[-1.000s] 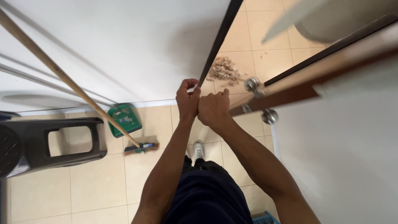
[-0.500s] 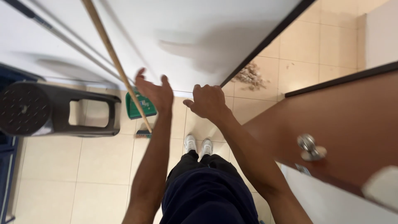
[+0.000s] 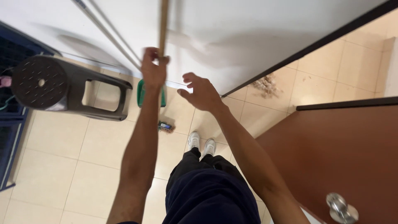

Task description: The person sweeps a tiled floor with a broom, gathering scattered debris into a pile. They move around a room with cages, a stool, and a dustpan, sweeping along walls and corners before the clip ends.

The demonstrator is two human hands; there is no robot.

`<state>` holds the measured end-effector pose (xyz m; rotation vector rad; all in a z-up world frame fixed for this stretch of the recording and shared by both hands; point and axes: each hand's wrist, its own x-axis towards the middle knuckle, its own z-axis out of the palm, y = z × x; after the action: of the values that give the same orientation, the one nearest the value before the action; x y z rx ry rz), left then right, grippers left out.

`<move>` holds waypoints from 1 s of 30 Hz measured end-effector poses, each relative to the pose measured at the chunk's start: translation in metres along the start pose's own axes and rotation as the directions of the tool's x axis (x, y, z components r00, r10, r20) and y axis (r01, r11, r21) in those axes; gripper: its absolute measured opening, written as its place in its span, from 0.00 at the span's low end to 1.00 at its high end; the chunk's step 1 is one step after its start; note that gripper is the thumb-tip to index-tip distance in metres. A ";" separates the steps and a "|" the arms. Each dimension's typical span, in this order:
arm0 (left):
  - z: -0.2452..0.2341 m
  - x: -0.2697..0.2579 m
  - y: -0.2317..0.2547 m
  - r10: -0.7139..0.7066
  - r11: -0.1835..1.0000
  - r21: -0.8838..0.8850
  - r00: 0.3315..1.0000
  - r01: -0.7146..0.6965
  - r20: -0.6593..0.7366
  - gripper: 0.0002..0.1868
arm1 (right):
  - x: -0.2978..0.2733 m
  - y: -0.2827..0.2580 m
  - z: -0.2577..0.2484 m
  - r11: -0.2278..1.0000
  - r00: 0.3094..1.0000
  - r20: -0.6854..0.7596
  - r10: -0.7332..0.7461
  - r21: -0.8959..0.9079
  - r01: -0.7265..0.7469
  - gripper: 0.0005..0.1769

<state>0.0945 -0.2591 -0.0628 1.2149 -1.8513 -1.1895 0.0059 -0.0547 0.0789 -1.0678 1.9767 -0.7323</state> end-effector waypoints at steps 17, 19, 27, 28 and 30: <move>-0.080 0.155 -0.070 0.007 1.000 -0.005 0.952 -0.009 -0.306 0.45 | 0.043 0.050 0.090 0.897 0.981 -0.063 0.185 0.418 -0.143 0.24; -0.096 0.196 -0.083 0.084 0.996 0.056 0.946 -0.070 -0.314 0.60 | 0.034 0.041 0.088 0.856 0.972 -0.110 0.206 0.502 -0.125 0.30; -0.099 0.196 -0.051 0.370 0.928 -0.005 0.925 -0.372 -0.087 0.16 | 0.010 0.039 0.067 0.919 0.979 -0.190 0.068 0.394 0.012 0.32; -0.093 0.171 -0.035 0.370 0.928 -0.003 0.925 -0.371 -0.087 0.16 | 0.010 0.044 0.065 0.918 0.980 -0.188 0.068 0.396 0.013 0.32; -0.080 0.121 -0.002 0.307 0.943 -0.107 0.947 -0.317 -0.099 0.27 | 0.008 0.053 0.061 0.943 0.956 -0.284 0.072 0.330 0.027 0.28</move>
<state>0.1160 -0.3984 -0.0303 0.8510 -1.8015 -1.0426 0.0305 -0.0438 0.0023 -0.7660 2.0068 -1.2208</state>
